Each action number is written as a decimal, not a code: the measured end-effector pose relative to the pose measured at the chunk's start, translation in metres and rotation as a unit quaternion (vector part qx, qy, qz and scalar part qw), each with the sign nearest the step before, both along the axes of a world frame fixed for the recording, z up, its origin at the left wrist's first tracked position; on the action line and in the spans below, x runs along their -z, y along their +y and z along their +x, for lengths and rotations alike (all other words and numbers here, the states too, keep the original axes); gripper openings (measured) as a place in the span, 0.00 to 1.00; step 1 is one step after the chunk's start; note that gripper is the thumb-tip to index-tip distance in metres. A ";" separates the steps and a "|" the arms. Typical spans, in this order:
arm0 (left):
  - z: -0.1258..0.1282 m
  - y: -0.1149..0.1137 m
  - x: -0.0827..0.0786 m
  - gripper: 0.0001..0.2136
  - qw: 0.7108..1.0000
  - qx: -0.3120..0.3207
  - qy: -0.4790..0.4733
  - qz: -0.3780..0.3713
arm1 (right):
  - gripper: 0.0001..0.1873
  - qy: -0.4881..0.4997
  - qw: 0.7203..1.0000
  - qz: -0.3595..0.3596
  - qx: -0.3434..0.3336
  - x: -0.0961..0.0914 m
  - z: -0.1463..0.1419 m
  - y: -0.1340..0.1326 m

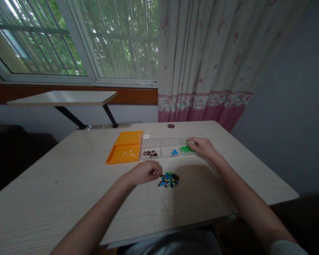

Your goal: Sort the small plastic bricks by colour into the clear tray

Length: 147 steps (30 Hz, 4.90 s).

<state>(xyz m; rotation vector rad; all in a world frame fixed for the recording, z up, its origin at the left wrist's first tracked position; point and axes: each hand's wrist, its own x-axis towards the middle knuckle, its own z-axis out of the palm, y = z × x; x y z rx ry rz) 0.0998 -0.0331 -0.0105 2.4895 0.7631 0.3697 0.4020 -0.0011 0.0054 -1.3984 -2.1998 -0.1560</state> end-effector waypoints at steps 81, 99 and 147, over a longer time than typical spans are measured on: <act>-0.026 0.024 0.002 0.12 0.895 -0.402 -0.019 0.191 | 0.10 -0.048 0.880 -0.396 -0.257 0.000 -0.056 -0.034; 0.002 -0.001 -0.003 0.10 0.973 -0.130 -0.026 0.189 | 0.09 -0.032 0.872 -0.409 -0.268 0.003 -0.058 -0.034; 0.007 -0.010 -0.012 0.05 0.931 -0.175 -0.242 0.212 | 0.13 -0.033 0.869 -0.436 -0.231 0.001 -0.054 -0.032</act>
